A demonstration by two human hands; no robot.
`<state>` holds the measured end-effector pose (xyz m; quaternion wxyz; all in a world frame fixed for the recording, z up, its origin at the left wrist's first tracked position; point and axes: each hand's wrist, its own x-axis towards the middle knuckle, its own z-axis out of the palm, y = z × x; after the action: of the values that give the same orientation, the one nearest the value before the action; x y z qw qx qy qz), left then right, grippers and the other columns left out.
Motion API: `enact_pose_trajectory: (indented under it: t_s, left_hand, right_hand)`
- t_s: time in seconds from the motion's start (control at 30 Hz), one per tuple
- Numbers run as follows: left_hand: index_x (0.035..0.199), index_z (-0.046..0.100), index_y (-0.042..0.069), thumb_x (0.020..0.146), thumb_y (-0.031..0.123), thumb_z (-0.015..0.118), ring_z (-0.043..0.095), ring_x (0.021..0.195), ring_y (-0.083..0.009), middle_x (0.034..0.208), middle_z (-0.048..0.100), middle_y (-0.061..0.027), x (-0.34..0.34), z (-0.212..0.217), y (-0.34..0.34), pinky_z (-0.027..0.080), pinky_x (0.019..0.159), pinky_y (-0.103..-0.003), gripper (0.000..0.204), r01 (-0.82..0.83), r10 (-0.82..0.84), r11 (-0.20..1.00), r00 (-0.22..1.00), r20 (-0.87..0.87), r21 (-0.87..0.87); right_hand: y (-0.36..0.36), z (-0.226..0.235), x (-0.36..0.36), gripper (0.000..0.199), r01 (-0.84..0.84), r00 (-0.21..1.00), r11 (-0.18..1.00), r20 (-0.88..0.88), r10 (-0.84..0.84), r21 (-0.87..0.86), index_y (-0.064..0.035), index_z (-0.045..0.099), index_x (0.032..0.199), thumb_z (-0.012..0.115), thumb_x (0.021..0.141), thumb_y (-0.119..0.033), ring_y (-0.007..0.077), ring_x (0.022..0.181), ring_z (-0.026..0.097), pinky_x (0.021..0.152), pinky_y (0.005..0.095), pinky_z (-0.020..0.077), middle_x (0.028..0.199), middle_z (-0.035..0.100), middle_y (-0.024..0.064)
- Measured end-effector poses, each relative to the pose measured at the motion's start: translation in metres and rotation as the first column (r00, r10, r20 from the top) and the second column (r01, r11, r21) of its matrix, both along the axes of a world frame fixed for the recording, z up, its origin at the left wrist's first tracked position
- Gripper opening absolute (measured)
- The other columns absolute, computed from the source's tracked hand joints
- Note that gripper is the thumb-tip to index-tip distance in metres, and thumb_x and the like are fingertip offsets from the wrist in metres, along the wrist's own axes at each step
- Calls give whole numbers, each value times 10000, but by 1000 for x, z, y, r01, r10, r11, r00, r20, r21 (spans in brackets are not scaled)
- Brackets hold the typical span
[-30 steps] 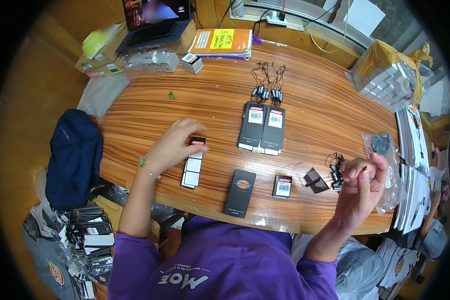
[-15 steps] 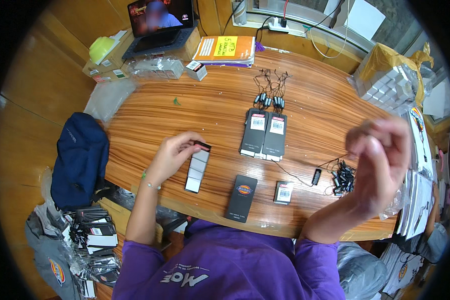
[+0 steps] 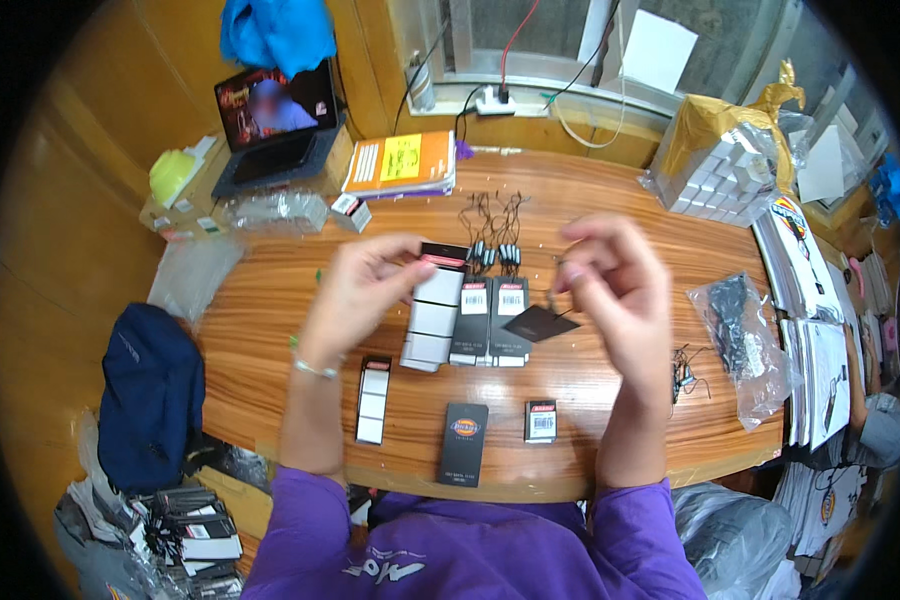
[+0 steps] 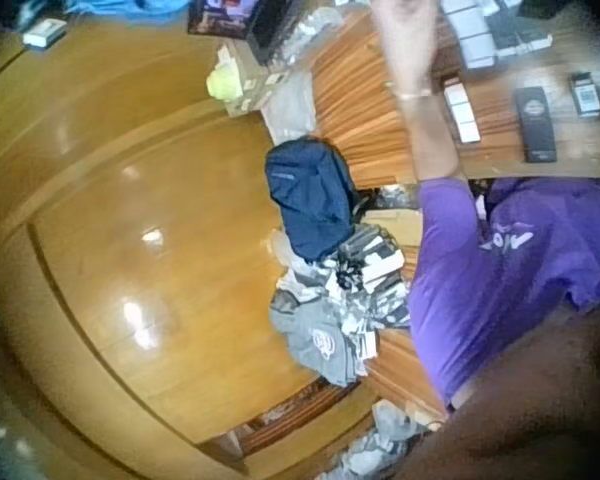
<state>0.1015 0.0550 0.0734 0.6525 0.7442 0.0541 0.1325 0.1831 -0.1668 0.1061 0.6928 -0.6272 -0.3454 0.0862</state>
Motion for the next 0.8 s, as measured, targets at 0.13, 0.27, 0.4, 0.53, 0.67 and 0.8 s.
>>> enact_pose_trajectory:
  t_s: [0.13,0.27,0.4,0.53,0.67,0.8]
  left_hand:
    - [972,539,22,826,58,586,522,631,-26,717,605,12,-34,-15,35,416,544,-179,158,41,-26,998,957,-290,46]
    - [878,543,4,755,54,651,518,635,-85,710,580,-30,-68,-84,48,414,594,-235,172,13,143,944,885,-443,331]
    - [841,553,17,733,36,663,543,757,-116,878,543,-40,-83,-103,40,440,654,-249,155,-134,223,485,974,26,864]
    - [861,550,18,761,7,629,551,768,-103,872,554,-31,-80,-68,41,441,674,-232,128,3,151,908,930,-334,420]
    - [932,527,3,818,-13,566,562,759,-68,795,595,-20,-58,0,30,437,660,-192,122,135,-130,991,967,-220,8]
    - [964,533,-4,799,-26,588,567,753,-64,803,606,-26,-11,29,-4,434,658,-177,176,-7,0,998,994,107,64]
  right_hand:
    - [-32,15,-7,246,295,933,934,151,-327,202,8,510,1036,516,790,17,66,560,487,467,163,340,688,560,41]
    - [-71,20,-10,399,405,823,749,148,-549,525,46,378,1180,474,797,-11,116,594,447,506,224,425,687,503,90]
    - [-86,21,-16,365,272,877,783,191,-441,560,50,380,1178,460,830,-23,116,664,427,589,231,373,781,459,106]
    - [-84,21,-11,391,155,946,865,182,-270,477,53,336,1211,441,841,-18,88,521,395,443,184,358,786,482,126]
    - [-63,24,-5,376,162,967,956,153,-204,246,29,378,1187,460,822,-10,61,470,392,405,169,335,721,532,89]
    - [-10,11,-3,257,66,998,991,8,-68,119,-10,496,1053,502,796,-3,18,529,416,457,158,301,670,520,-12]
